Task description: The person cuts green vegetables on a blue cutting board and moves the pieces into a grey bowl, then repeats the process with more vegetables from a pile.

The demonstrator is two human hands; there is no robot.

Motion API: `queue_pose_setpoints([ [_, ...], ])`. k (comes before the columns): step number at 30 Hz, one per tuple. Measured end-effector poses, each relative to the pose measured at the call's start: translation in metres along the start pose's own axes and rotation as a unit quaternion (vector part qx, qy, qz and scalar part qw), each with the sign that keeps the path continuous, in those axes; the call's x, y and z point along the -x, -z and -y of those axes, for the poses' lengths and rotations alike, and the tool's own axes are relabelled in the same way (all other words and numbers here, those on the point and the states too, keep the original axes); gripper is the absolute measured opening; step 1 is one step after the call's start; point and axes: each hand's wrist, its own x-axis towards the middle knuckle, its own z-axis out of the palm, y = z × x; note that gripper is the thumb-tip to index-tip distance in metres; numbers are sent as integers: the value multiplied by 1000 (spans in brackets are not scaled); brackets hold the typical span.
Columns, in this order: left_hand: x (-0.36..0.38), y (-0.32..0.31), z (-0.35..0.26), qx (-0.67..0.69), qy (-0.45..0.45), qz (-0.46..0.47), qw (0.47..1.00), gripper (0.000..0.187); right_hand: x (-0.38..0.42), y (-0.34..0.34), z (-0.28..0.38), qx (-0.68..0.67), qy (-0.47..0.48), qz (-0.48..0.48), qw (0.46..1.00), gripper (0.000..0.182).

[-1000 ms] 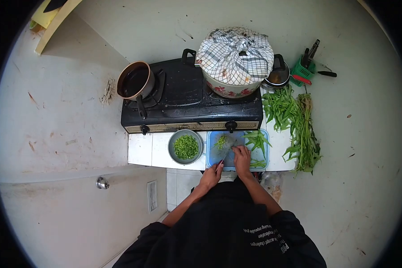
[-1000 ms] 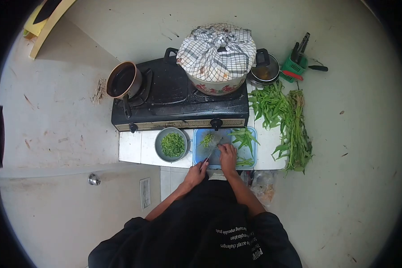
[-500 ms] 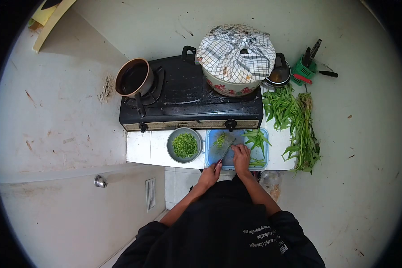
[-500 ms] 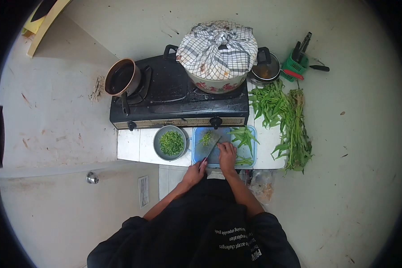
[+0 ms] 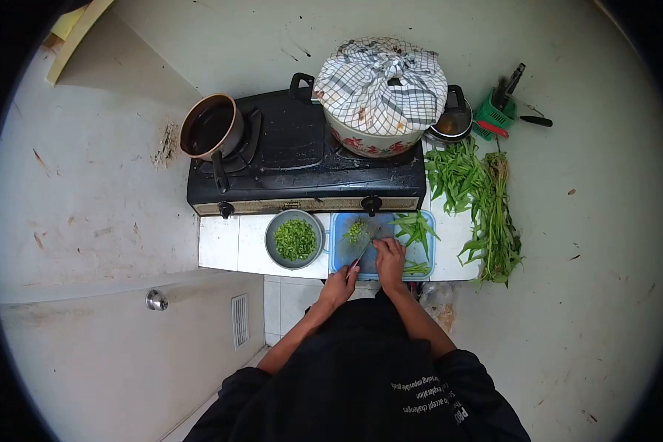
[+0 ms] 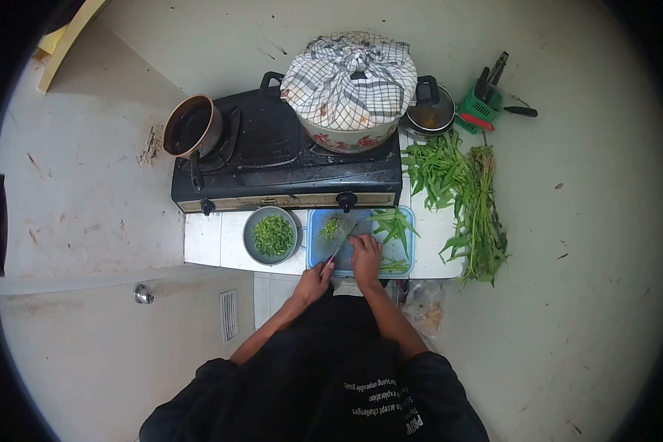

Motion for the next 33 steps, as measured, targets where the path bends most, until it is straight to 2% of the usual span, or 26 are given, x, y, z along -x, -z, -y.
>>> queue_pose_setpoints([
  [15, -11, -16, 12, -9, -21, -20, 1000, 51, -1, 0, -2, -9, 2, 1, 1000, 18],
  [23, -3, -19, 18, 30, -15, -15, 999, 50, -2, 0, -3, -7, 5, 1, 1000, 18],
  [26, 4, -20, 30, -14, -39, -45, 998, 47, -2, 2, -1, -10, -8, 9, 1000, 17],
  [29, -3, -14, 14, -44, -5, -20, 999, 47, -2, 0, 0, -14, -11, -2, 1000, 17],
  [33, -7, -15, 6, -49, -10, -40, 998, 46, -2, 0, 1, -6, -11, 1, 1000, 17],
])
